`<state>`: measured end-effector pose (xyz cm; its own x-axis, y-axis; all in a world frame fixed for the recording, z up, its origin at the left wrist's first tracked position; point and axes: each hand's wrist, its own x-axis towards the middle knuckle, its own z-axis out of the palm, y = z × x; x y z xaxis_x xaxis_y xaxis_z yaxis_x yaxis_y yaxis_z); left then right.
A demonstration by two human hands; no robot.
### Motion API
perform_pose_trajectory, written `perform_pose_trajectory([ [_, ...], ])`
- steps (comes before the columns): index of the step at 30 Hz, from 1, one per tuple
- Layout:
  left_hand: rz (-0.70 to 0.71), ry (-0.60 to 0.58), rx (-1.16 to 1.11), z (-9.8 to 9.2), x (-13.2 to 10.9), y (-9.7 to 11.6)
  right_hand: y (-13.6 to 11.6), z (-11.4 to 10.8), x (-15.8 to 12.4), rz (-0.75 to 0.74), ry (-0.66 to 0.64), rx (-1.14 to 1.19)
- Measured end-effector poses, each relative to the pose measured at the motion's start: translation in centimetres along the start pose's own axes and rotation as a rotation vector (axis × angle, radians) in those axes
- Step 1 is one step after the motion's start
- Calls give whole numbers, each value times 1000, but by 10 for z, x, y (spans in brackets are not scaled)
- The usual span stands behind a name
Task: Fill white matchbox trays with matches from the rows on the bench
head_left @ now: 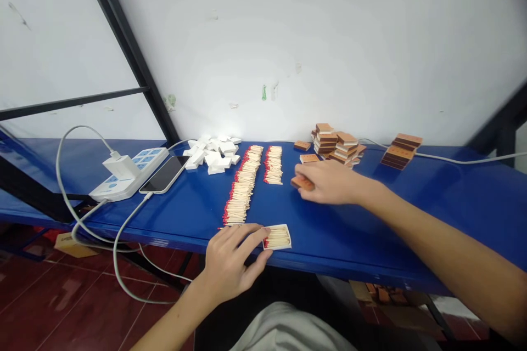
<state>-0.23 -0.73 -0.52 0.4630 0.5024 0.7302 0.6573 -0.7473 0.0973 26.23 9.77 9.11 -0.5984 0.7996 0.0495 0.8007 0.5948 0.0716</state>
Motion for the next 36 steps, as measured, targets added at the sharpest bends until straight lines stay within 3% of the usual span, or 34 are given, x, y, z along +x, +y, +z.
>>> perform_pose_trajectory([
  [3, -33, 23, 9, 1, 0, 1, -22, -7, -8, -199, -103, 240],
  [6, -79, 53, 12, 2, -1, 1, -30, -8, -12, -259, -292, 438],
  [9, -97, 46, 5, 2, -1, 2, -27, -6, -12, -291, -357, 558],
  [24, -95, 50, -23, 0, 1, 1, -28, -5, -9, -327, -311, 602],
  [36, -95, 17, -53, -3, 0, -1, -23, 6, -5, -388, -172, 655],
])
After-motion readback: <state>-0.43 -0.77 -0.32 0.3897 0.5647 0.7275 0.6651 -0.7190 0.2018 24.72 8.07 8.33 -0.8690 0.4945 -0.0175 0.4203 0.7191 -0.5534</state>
